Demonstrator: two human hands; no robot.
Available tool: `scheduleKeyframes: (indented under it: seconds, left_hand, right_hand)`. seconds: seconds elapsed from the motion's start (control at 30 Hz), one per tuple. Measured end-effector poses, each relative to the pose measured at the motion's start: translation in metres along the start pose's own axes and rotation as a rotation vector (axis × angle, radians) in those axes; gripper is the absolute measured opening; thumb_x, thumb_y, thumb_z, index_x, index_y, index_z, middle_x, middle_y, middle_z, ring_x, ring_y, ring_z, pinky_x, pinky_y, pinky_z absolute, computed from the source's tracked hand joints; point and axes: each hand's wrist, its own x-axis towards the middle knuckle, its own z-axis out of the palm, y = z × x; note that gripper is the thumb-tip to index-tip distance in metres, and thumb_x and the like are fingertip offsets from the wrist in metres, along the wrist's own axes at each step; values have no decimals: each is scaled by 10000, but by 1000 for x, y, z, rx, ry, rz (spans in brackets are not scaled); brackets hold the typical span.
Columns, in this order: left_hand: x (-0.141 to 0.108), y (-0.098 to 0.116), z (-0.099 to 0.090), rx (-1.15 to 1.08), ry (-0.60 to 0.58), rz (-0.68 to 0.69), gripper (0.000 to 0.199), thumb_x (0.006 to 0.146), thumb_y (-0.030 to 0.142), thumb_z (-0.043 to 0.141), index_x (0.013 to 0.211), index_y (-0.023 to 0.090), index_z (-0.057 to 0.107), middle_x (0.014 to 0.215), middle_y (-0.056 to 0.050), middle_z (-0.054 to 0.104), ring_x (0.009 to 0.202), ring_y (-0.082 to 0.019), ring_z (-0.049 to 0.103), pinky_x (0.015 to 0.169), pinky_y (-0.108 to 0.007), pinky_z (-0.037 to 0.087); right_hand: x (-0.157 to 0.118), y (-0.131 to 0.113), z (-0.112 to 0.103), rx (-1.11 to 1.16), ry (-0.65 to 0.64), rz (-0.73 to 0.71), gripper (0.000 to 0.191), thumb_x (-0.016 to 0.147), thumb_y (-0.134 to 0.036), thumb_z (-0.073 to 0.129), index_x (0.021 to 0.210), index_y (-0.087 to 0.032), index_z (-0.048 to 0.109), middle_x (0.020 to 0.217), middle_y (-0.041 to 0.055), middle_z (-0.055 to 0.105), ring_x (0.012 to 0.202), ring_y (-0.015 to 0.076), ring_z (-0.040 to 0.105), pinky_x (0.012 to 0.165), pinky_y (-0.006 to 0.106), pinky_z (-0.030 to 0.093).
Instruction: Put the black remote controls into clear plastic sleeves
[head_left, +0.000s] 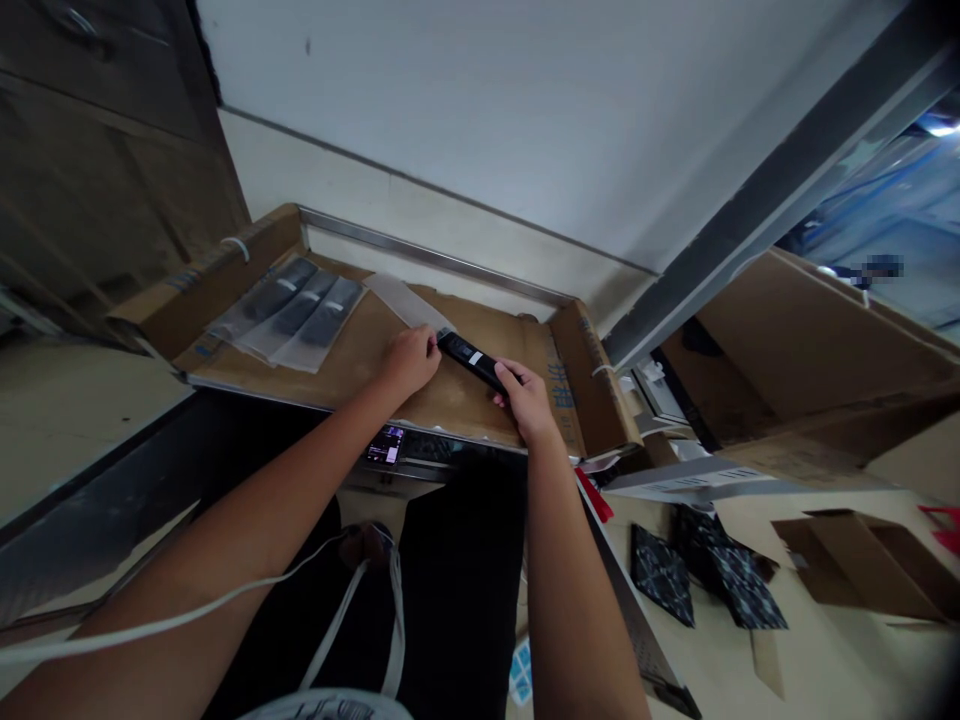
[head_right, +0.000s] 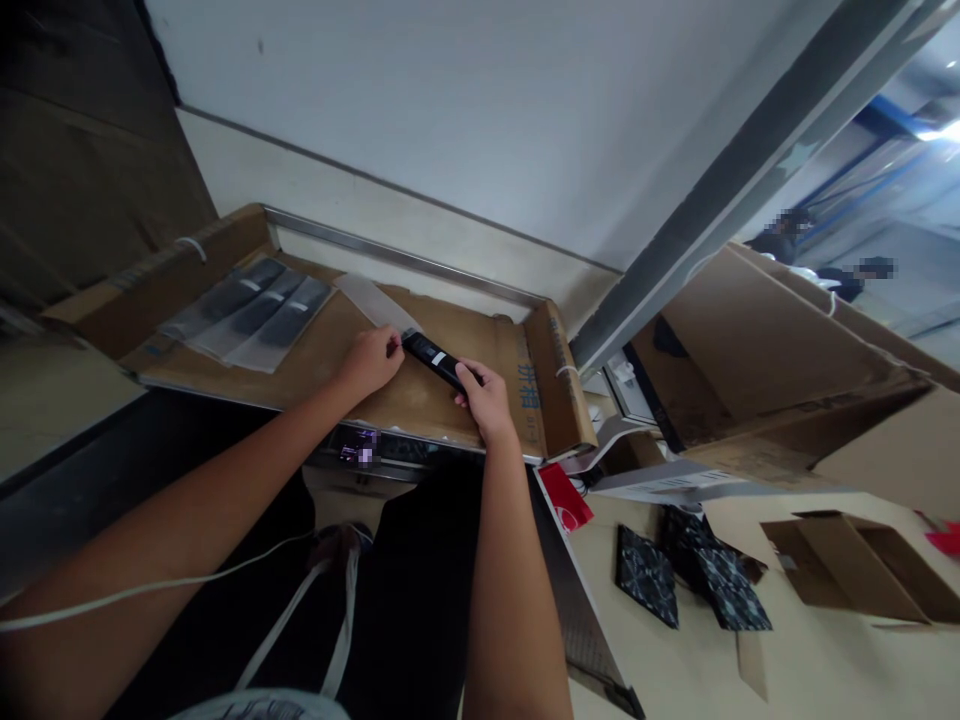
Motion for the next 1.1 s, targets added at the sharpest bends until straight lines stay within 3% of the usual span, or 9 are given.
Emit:
scheduleKeyframes:
  seconds: [0.13, 0.33, 0.7, 0.97, 1.1]
  left_hand:
    - [2, -1, -1, -32, -16, -28, 81, 815, 138, 538, 773, 204, 559, 778, -64, 634, 758, -217, 585, 784, -364, 473]
    - [3, -4, 0, -69, 94, -111, 98, 804, 164, 595, 877, 200, 541, 861, -75, 625, 842, -233, 591, 812, -369, 481]
    - [4, -2, 3, -34, -3, -117, 100, 862, 119, 473, 872, 172, 558, 961, -140, 604, 982, -287, 586, 910, -429, 447]
    - [2, 3, 0, -25, -22, -47, 75, 848, 137, 500, 809, 200, 494, 890, -100, 599, 916, -251, 582, 874, -401, 462]
    - [2, 2, -6, -87, 58, -171, 105, 798, 136, 546, 838, 208, 481, 838, -65, 583, 844, -229, 577, 825, -380, 469]
  right_hand:
    - [0, -2, 8, 26, -26, -1, 509, 744, -551, 718, 1096, -183, 709, 792, 5, 665, 472, 65, 539, 425, 188, 412]
    - [1, -1, 13, 52, -25, 13, 510, 742, -555, 720, 1095, -187, 706, 775, 3, 664, 482, 67, 541, 421, 182, 406]
    - [-1, -4, 15, 23, -27, 20, 510, 723, -553, 733, 1078, -187, 706, 813, 15, 675, 479, 67, 545, 421, 189, 405]
    - [0, -6, 25, 56, -63, 16, 497, 731, -534, 729, 1088, -191, 689, 785, 0, 666, 485, 72, 558, 421, 181, 402]
    - [0, -7, 28, 74, -41, 22, 498, 730, -533, 724, 1085, -186, 686, 819, 6, 672, 482, 65, 554, 417, 180, 392]
